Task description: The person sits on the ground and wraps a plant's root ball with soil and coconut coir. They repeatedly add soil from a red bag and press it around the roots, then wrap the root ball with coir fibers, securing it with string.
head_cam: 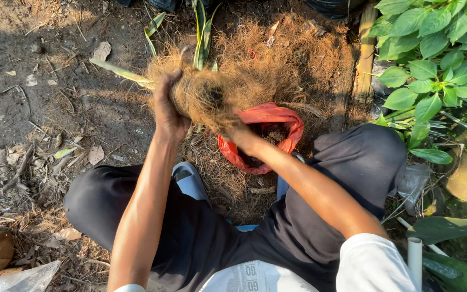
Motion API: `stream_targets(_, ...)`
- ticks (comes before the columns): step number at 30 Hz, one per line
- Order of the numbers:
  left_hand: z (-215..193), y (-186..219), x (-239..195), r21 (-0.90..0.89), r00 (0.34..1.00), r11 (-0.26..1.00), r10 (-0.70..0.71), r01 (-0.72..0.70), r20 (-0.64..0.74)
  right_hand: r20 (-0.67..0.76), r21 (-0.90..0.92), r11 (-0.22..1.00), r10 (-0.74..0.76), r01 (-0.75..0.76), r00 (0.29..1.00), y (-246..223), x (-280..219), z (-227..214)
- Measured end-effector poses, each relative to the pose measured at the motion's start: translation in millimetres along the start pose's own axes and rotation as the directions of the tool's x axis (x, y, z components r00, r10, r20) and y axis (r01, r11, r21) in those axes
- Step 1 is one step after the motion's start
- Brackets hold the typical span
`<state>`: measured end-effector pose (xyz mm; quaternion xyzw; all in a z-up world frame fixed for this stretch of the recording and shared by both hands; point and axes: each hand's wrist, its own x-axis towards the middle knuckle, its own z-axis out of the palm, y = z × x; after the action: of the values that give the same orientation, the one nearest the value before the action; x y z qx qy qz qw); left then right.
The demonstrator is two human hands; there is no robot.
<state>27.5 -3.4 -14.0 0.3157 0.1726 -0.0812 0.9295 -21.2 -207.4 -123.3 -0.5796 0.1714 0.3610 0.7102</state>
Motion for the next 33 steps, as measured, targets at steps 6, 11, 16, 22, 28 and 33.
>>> stream_targets(6, -12.4, 12.3, -19.4, 0.332, 1.000, 0.943, -0.018, 0.024, -0.020, 0.217, -0.449, 0.829, -0.261, 0.333, 0.941, -76.2, 26.1, -26.9)
stream_targets(11, -15.7, 5.4, -28.9, 0.561, 1.000, 0.828, -0.005, -0.007, 0.020, 0.051, -0.518, 0.816, -0.271, 0.257, 0.961, -137.0, -6.9, -17.9)
stream_targets(16, -13.1, -6.6, -27.5, 0.533, 0.988, 0.836, 0.156, -0.133, 0.002, 0.115, -0.530, 0.772, -0.345, 0.351, 0.931, -141.1, -54.1, 25.3)
stream_targets(22, -18.1, -7.5, -11.9, 0.532, 0.929, 0.808, 0.356, -0.252, -0.099, 0.197, -0.409, 0.766, -0.456, 0.495, 0.868, -128.4, -87.7, 52.7)
stream_targets(28, -29.2, -16.2, 11.9, 0.291, 0.893, 0.891, 0.409, -0.348, -0.185, 0.219, -0.469, 0.603, -0.628, 0.645, 0.747, -110.6, -102.9, 79.0)
stream_targets(33, -28.5, -20.9, 25.8, 0.202, 0.862, 0.885, 0.458, -0.420, -0.216, 0.142, -0.504, 0.650, -0.587, 0.568, 0.797, -106.1, -111.5, 83.2)
